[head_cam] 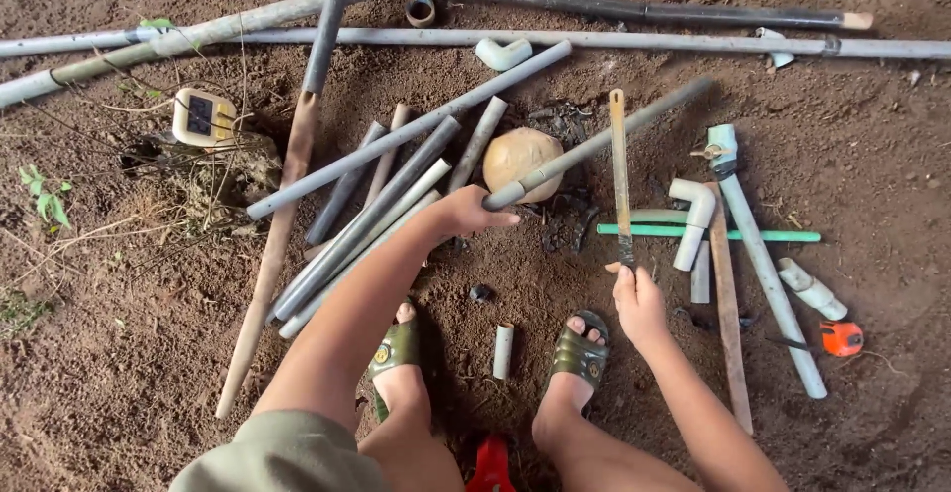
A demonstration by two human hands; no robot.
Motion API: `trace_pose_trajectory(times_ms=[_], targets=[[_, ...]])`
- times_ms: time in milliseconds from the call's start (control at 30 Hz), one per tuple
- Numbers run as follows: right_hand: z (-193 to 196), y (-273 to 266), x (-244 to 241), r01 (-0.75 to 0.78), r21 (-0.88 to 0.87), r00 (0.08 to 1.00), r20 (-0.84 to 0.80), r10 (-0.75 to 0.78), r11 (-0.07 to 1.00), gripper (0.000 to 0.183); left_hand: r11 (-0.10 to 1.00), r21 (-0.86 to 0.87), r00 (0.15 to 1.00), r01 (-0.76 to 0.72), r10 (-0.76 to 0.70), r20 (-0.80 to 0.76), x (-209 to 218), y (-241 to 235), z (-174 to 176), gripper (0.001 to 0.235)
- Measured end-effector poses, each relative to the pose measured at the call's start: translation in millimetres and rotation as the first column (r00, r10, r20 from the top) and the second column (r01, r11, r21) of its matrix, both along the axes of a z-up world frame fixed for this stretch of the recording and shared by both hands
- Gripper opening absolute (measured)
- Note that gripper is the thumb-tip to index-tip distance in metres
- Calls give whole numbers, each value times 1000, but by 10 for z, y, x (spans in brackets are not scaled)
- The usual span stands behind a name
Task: The person uses a knife to cut into a coconut placed on the ground. They also pick up and examine various PVC pipes and fittings scattered around the work area.
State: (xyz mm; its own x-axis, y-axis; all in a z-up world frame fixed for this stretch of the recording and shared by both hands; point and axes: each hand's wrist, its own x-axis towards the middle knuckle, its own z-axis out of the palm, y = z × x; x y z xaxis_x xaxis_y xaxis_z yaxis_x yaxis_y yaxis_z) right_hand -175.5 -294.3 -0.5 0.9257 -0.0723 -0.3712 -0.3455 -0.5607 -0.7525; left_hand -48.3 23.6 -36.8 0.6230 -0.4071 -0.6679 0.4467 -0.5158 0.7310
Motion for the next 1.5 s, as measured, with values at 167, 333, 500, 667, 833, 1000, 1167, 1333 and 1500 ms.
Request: trace_pose_trajectory(times_ms=[167,333,500,667,833,1000,1167,1333,1500], targets=[[-19,-128,-123,-25,58,1000,9,24,998,35,937,-293,956,-193,112,-272,-190,22,370,31],[72,-130,-215,-83,22,997,-7,83,996,32,849,-312,825,-427,225,-518,-233,30,508,39],[3,-133,-262,-110,-30,994,-22,109,994,29,743,-421,779,-521,212,-590,-328,3,428,34],[111,-83,-234,-141,-56,990,-42,138,988,30,798,-343,782,-495,237,-576,-281,66,345,33],[-8,-167,-293,-122,-41,991,-51,120,992,30,795,-286,748,-535,289,-597,-336,109,262,33],[90,-172,-263,-88,-84,992,-99,80,993,30,842,-250,852,-477,374,-366,-234,73,277,36],[216,-232,-222,-66,-151,992,-119,48,986,32,911,288,955,-294,265,137,-78,56,255,52],[160,-482,-280,62,-212,988,-129,-91,975,34,791,572,943,-216,18,332,112,182,371,43],[455,-548,-228,133,-351,947,-230,-223,927,59,696,684,877,-220,-165,451,99,211,353,43]])
